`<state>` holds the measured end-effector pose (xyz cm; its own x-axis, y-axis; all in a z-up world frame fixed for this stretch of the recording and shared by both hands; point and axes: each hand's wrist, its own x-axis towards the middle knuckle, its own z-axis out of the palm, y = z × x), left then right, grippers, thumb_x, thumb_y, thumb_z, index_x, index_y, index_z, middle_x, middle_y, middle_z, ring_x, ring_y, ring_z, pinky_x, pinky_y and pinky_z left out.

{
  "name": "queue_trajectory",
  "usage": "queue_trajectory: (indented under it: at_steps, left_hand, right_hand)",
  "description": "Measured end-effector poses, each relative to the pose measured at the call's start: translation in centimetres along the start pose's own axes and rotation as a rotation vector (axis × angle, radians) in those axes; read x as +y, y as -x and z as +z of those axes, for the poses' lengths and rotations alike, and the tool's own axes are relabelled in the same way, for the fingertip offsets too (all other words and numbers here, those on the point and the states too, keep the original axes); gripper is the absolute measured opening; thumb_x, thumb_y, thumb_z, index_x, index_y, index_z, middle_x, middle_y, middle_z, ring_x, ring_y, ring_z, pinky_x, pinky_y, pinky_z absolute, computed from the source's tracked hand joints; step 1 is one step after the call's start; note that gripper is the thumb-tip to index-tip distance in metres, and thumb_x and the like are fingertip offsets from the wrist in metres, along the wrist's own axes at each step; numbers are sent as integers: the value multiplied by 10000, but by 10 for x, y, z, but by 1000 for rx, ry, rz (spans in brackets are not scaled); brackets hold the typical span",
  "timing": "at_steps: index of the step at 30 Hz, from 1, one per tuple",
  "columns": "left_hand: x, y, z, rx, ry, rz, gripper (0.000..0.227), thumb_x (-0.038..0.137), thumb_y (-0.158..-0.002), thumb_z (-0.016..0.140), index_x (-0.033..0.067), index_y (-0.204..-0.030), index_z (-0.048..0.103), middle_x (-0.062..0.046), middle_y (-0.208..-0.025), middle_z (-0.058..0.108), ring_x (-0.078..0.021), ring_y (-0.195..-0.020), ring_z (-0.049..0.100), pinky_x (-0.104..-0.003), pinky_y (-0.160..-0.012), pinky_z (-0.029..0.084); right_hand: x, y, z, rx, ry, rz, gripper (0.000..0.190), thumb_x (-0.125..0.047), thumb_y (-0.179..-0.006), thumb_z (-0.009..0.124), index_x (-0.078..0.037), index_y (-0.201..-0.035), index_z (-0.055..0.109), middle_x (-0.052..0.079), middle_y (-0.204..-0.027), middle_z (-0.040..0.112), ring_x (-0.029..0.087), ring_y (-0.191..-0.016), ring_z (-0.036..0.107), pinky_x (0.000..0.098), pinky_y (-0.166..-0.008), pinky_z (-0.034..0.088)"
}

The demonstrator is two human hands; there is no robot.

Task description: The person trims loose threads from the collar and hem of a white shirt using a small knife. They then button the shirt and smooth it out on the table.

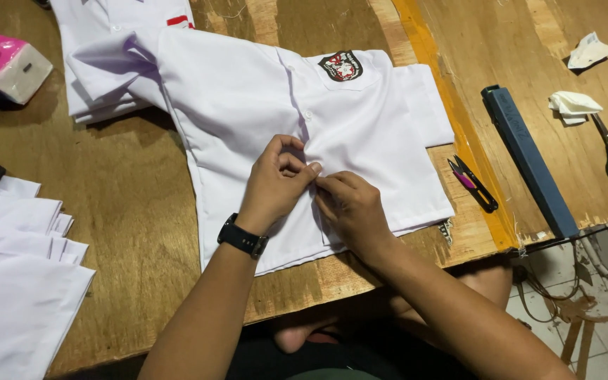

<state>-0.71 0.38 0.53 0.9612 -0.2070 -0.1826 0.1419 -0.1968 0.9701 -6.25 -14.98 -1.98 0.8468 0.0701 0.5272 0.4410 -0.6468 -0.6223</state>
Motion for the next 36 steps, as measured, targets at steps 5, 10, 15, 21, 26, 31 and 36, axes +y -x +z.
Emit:
queue_trajectory:
  at_steps: [5, 10, 15, 21, 26, 31, 36]
  left_hand:
    - [-11, -8, 2, 22, 54, 4, 294, 117, -921, 713, 133, -1187, 589, -52, -751, 711, -111, -626, 664, -227, -643, 574]
    - [-1, -5, 1, 23, 23, -15, 301, 132, -923, 708, 164, -1201, 600, -44, -776, 725, -130, -670, 691, -245, -669, 587]
    - [15, 5, 1, 44, -109, -19, 313, 156, -917, 715, 195, -1215, 631, -33, -806, 758, -157, -718, 731, -276, -681, 600]
    - [40, 21, 3, 155, -43, -103, 346, 195, -870, 781, 174, -1155, 587, -59, -744, 769, -126, -607, 704, -218, -567, 572]
    - [10, 12, 12, 181, 123, -54, 377, 124, -901, 741, 157, -1106, 427, -104, -776, 751, -120, -623, 680, -203, -572, 569]
    - [-8, 7, 20, 185, 321, -27, 442, 98, -924, 722, 163, -1097, 321, -133, -815, 732, -111, -645, 673, -166, -609, 579]
    - [-19, -3, 21, 83, 417, -6, 412, 102, -946, 723, 165, -1079, 339, -115, -853, 717, -90, -679, 662, -172, -618, 572]
  right_hand:
    - [-3, -2, 1, 21, 22, 21, 120, -65, -835, 800, -78, -954, 788, 79, -828, 728, 278, -777, 749, 328, -686, 605]
    - [-14, -19, -13, 38, -93, 228, 119, -170, -840, 834, -102, -918, 775, 84, -700, 727, 259, -684, 743, 320, -597, 583]
    - [-11, -24, -15, -10, -198, 335, 65, -161, -894, 774, -96, -894, 772, 86, -681, 742, 219, -634, 731, 303, -574, 570]
    - [-10, -19, -12, 42, -89, 196, 64, -109, -942, 726, -53, -914, 737, 127, -696, 724, 297, -670, 738, 347, -578, 575]
    - [-10, -17, -10, 50, -83, 184, 82, -122, -959, 717, -57, -911, 732, 117, -694, 722, 295, -673, 738, 344, -582, 577]
    - [-10, -21, -14, 63, -226, 296, 74, -135, -946, 731, -76, -903, 740, 95, -674, 724, 218, -644, 717, 314, -581, 558]
    - [16, -36, -24, -181, -1082, 826, 105, -29, -942, 684, 70, -956, 653, 167, -710, 671, 205, -602, 694, 301, -546, 602]
